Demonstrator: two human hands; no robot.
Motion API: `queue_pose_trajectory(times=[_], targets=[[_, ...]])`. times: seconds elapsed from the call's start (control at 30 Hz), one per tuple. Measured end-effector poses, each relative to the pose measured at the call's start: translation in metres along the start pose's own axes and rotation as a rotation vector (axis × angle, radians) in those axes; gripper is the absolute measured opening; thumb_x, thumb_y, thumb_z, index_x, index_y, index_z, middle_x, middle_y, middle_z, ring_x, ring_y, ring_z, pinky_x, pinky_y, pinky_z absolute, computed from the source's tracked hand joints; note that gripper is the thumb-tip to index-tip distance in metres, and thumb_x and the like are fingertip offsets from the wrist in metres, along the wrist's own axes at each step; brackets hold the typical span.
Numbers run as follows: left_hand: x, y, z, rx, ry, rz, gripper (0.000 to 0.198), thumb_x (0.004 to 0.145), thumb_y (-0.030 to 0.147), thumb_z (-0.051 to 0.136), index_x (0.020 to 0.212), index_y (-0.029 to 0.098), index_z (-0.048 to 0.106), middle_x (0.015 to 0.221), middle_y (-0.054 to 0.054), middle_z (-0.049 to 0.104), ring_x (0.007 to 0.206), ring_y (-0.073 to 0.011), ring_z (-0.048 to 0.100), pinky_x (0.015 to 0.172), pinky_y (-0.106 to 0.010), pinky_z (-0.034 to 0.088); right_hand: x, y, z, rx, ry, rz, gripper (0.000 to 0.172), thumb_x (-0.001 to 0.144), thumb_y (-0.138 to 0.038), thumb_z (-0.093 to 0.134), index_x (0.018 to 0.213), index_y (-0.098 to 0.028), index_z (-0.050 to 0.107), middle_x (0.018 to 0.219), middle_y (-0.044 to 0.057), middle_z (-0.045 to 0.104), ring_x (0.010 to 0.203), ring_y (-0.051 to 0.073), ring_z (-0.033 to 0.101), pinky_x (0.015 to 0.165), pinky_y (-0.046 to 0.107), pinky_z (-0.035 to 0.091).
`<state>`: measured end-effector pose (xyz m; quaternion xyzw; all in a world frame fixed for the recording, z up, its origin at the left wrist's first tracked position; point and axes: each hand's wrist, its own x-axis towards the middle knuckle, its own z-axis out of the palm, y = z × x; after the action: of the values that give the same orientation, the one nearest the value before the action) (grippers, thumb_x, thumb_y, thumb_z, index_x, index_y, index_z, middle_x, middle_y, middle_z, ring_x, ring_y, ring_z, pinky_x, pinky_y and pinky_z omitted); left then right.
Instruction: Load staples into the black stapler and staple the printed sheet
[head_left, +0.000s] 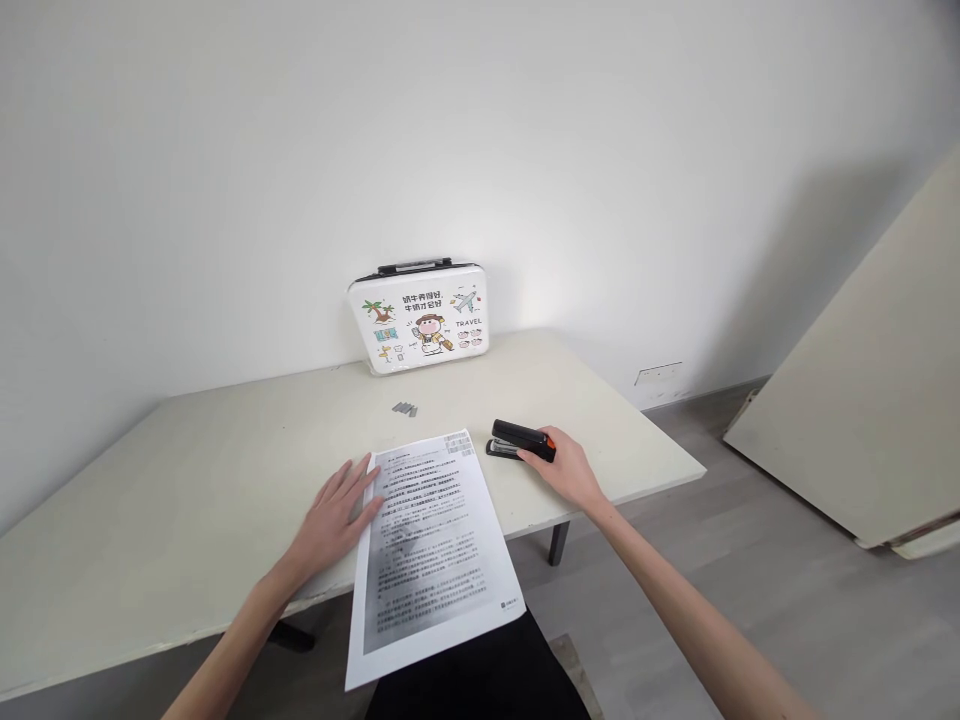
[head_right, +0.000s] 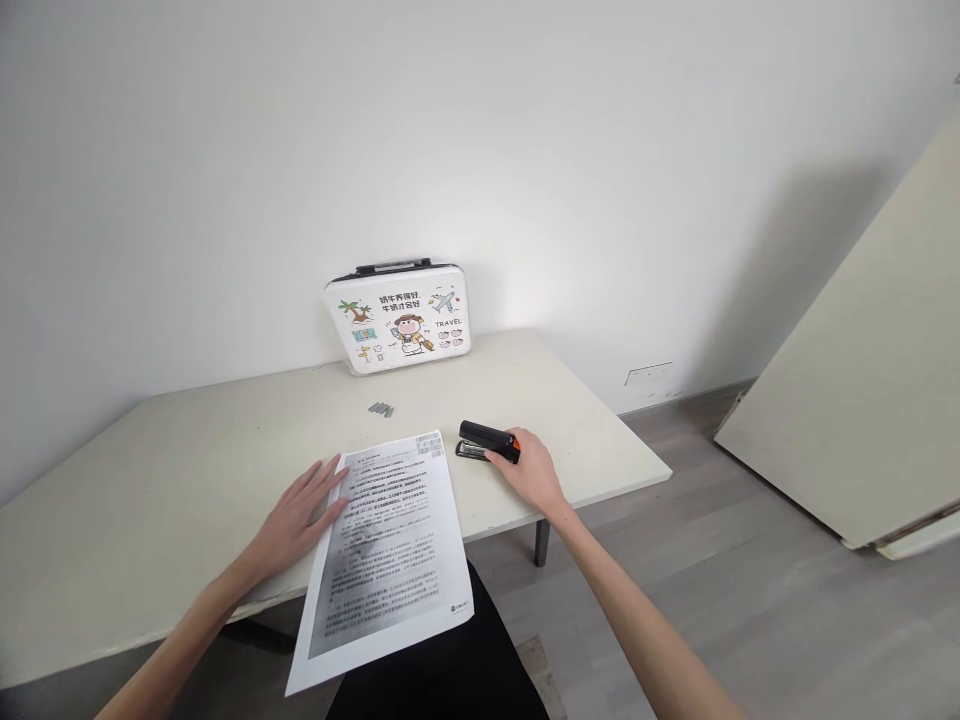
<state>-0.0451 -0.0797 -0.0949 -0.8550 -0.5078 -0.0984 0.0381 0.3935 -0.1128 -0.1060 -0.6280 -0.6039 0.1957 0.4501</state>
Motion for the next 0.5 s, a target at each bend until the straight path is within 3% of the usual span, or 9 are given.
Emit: queue_pose_trajectory(times=[0.17, 0.33, 0.5], targets=[[-0.0008, 0.0023, -0.0017, 0.003, 0.006, -0.002, 0.063, 0.107, 0.062, 0.035, 0.16, 0.029, 0.046, 0.173, -0.001, 0.027, 0.159, -0.0334, 0.027, 0.126, -0.053, 0.032, -0.0005, 0.001, 0.0001, 0.003, -0.003, -0.002, 0.033, 0.087, -0.053, 0.067, 0.103, -0.023, 0.063, 0.104, 0.009, 0.074, 0.097, 0.03, 0.068, 0.083, 0.04, 0.052], [-0.0015, 0.0052, -0.0053, 0.0, 0.005, 0.015, 0.062, 0.107, 0.06, 0.038, 0.162, 0.032, 0.041, 0.168, 0.001, 0.037, 0.159, -0.0325, 0.027, 0.127, -0.053, 0.031, -0.0004, 0.0016, 0.001, 0.004, 0.005, -0.005, 0.034, 0.087, -0.054, 0.067, 0.103, -0.023, 0.064, 0.103, 0.009, 0.075, 0.096, 0.029, 0.069, 0.08, 0.039, 0.053], [-0.0013, 0.0073, -0.0063, 0.002, -0.008, -0.005, 0.063, 0.107, 0.061, 0.037, 0.161, 0.029, 0.044, 0.169, 0.0, 0.036, 0.159, -0.032, 0.025, 0.128, -0.053, 0.029, -0.0001, 0.0023, 0.001, 0.005, -0.009, 0.004, 0.035, 0.087, -0.055, 0.066, 0.103, -0.024, 0.063, 0.105, 0.009, 0.074, 0.097, 0.03, 0.068, 0.083, 0.04, 0.052]])
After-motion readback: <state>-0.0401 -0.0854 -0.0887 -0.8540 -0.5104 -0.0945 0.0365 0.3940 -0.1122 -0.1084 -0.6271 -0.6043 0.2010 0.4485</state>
